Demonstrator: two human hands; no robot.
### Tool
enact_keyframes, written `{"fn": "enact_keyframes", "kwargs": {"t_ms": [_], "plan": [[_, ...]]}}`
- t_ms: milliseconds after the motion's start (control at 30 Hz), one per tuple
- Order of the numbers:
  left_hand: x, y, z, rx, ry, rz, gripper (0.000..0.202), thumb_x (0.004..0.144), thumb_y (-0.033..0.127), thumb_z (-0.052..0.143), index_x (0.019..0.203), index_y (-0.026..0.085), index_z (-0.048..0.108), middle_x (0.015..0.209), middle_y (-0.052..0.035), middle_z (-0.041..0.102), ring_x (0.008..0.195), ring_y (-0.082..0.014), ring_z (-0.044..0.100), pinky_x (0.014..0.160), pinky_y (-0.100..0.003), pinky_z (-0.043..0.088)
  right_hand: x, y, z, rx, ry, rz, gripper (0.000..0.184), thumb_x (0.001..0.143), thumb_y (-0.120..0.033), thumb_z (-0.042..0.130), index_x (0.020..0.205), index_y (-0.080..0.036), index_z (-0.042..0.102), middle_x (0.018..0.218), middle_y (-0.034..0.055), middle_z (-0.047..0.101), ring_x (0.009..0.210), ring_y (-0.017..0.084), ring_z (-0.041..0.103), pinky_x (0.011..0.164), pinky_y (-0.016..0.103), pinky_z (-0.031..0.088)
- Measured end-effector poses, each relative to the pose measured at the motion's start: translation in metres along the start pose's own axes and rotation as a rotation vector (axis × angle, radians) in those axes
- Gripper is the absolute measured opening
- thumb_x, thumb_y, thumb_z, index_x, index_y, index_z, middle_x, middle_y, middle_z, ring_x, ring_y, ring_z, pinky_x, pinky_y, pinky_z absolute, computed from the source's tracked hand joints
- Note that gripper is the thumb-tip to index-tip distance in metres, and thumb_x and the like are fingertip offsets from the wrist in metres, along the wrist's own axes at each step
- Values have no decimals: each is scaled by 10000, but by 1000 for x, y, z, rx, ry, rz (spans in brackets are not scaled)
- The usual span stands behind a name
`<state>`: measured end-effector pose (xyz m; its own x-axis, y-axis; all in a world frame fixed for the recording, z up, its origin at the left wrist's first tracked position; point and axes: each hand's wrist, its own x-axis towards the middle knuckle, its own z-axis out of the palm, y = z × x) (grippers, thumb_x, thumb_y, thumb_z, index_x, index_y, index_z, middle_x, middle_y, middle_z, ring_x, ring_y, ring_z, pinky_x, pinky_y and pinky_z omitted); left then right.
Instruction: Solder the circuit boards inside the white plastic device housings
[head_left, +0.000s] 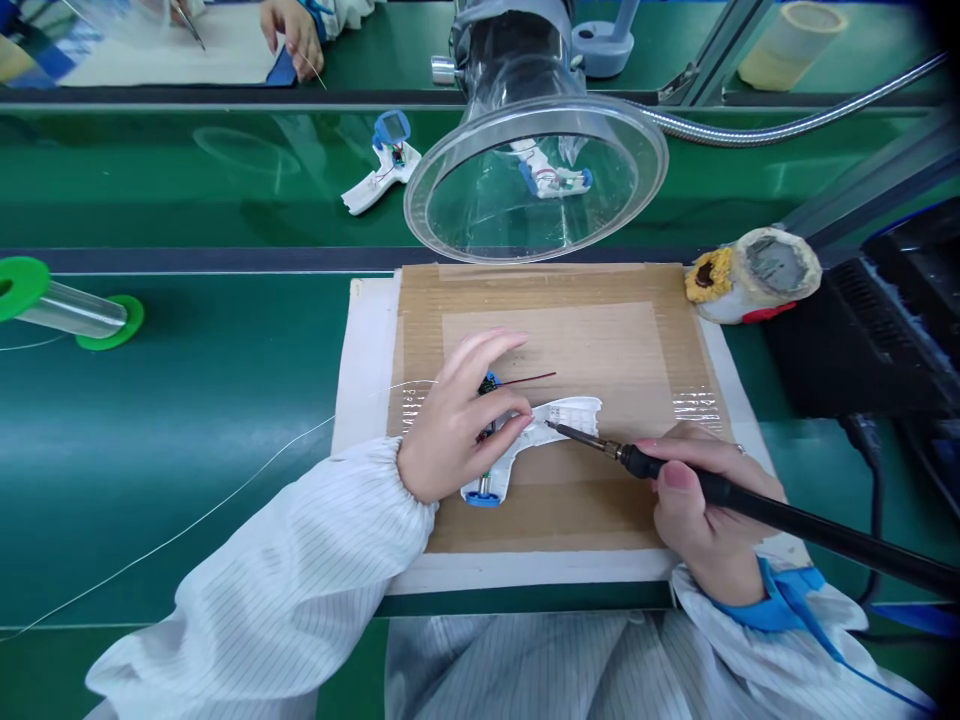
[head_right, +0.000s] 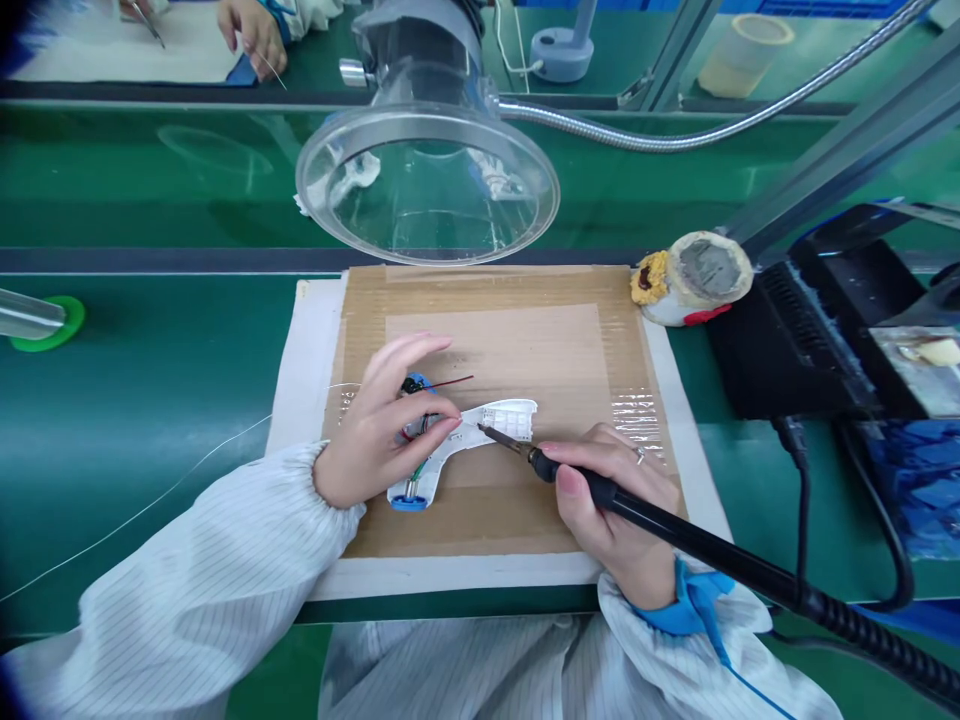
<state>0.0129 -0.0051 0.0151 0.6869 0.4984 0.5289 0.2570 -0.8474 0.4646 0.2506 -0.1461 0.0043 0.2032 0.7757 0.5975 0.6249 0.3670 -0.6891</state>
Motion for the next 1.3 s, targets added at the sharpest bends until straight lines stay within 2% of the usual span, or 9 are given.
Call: {"fn": "enact_keyframes", "kwargs": {"t_ms": [233,500,633,767,967,1067,1133,1200,1300], "plan": [[0,2,0,16,32,-27,58,1013,198,683,967,206,716,1535,-173,587,1475,-357,532,1195,-622,476,5,-2,-1,-6,-58,-73,97,1016,-252,674,1046,-260,766,697,-24,671,554,154,599,520,311,445],[4,5,5,59,60,-31,80,1028,186,655,965,197,703,1494,-177,615,1457,-347,550,1188,-615,481,7,1,6,-24,138,-80,194,1073,-400,639,1019,-249,749,681,-12,647,524,154,548,510,335,412],[5,6,6,49,62,-40,78,1022,176,661,963,193,708,1480,-187,621,1440,-343,563,1187,-607,483,7,1,8,-24,112,-43,206,1071,-430,646,1015,-257,744,676,-18,637,519,154,558,510,331,416],[6,6,5,37,57,-39,77,1020,170,663,965,188,712,1472,-190,625,1441,-344,562,1192,-607,483,7,-1,7,-4,70,-36,150,1064,-366,660,1044,-253,757,691,-15,652,539,154,579,509,321,429],[5,5,7,29,25,-62,85,1031,184,650,972,202,709,1491,-172,621,1442,-338,569,1187,-604,498,2,-2,2,-68,12,56,155,1050,-385,665,1026,-271,767,735,6,685,608,181,632,566,340,496],[6,8,7,42,16,-43,92,1033,190,648,964,199,708,1485,-177,625,1438,-349,575,1169,-606,519,4,-4,1,-73,-31,38,130,1049,-359,664,1034,-270,756,729,-1,679,602,172,629,557,329,490],[7,10,4,44,63,-8,83,1033,177,652,975,199,707,1453,-170,652,1395,-333,618,1142,-573,557,8,-6,0,-58,-58,0,96,1043,-318,662,1040,-271,746,731,-9,676,595,163,619,568,328,490],[9,8,-3,40,186,-35,81,1035,159,652,1003,210,707,1364,-133,711,1288,-285,693,1057,-499,624,10,-6,1,-41,-81,-28,90,1038,-278,652,1071,-271,735,746,-8,683,601,166,616,570,333,484],[13,-6,-17,43,400,-242,75,1045,198,644,1052,223,714,1254,-82,748,1167,-232,735,784,-343,682,10,-5,0,-48,10,-77,121,1056,-328,635,1097,-276,737,722,3,681,589,193,612,545,353,473]]}}
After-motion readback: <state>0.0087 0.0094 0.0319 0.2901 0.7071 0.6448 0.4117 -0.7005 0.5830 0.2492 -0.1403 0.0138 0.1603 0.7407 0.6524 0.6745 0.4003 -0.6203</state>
